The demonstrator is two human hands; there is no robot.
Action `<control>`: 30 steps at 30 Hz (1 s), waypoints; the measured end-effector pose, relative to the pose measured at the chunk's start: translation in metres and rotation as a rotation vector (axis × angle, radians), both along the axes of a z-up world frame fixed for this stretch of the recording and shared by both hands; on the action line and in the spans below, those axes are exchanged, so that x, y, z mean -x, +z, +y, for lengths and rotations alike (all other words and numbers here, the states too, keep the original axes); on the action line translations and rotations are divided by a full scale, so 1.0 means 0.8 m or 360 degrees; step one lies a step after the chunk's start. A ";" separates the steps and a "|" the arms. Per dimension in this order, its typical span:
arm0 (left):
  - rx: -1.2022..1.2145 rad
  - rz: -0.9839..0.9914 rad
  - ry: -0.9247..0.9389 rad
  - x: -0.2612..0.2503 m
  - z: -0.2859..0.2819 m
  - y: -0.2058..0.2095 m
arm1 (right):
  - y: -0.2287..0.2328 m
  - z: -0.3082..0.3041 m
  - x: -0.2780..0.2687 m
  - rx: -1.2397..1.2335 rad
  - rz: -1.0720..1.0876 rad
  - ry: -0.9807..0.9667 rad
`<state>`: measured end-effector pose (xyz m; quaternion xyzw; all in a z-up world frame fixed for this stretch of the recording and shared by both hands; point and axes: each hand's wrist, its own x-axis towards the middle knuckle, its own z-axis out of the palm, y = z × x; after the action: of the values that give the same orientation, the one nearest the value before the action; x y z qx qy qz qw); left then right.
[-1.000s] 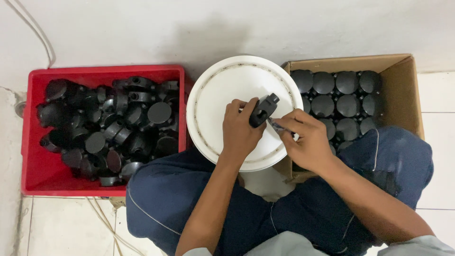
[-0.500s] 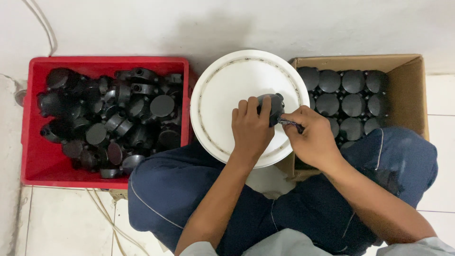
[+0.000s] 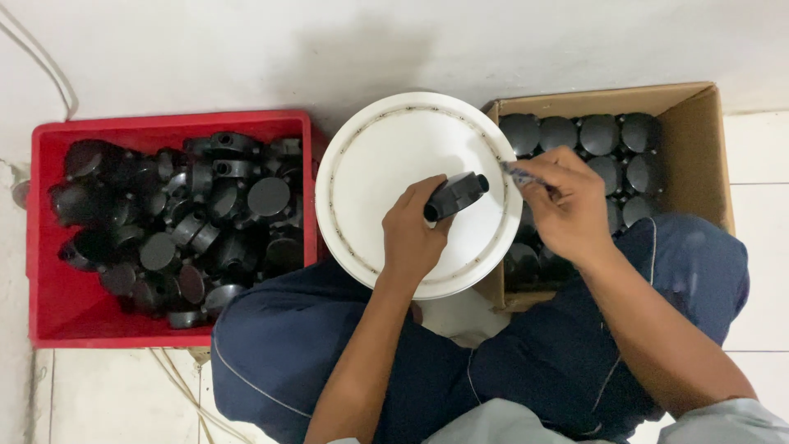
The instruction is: Cleaning and inspecting black plastic components before placing them in a storage box
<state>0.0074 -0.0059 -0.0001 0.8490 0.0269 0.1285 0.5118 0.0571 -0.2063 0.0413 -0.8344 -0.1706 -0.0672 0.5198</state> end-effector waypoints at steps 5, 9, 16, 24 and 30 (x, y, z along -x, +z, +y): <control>0.0108 0.0117 -0.0076 -0.001 0.001 -0.004 | -0.027 0.002 -0.004 0.0356 -0.0421 0.0186; 0.0043 0.0096 -0.0057 -0.001 0.003 -0.005 | -0.018 0.007 0.002 0.0507 -0.0600 0.0293; -0.0775 -0.0452 -0.0034 0.006 -0.009 -0.030 | 0.001 0.013 0.012 -0.0152 0.1039 0.0005; 0.0051 -0.0270 0.0073 0.006 -0.017 -0.018 | -0.018 -0.002 -0.001 -0.1547 0.1739 -0.0259; 0.1014 0.0333 -0.0005 -0.005 -0.006 -0.039 | -0.007 -0.005 -0.004 -0.0218 0.0143 -0.0092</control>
<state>0.0116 -0.0109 -0.0315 0.6550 0.1167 0.0249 0.7461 0.0600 -0.2103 0.0357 -0.8037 -0.1179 -0.0560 0.5805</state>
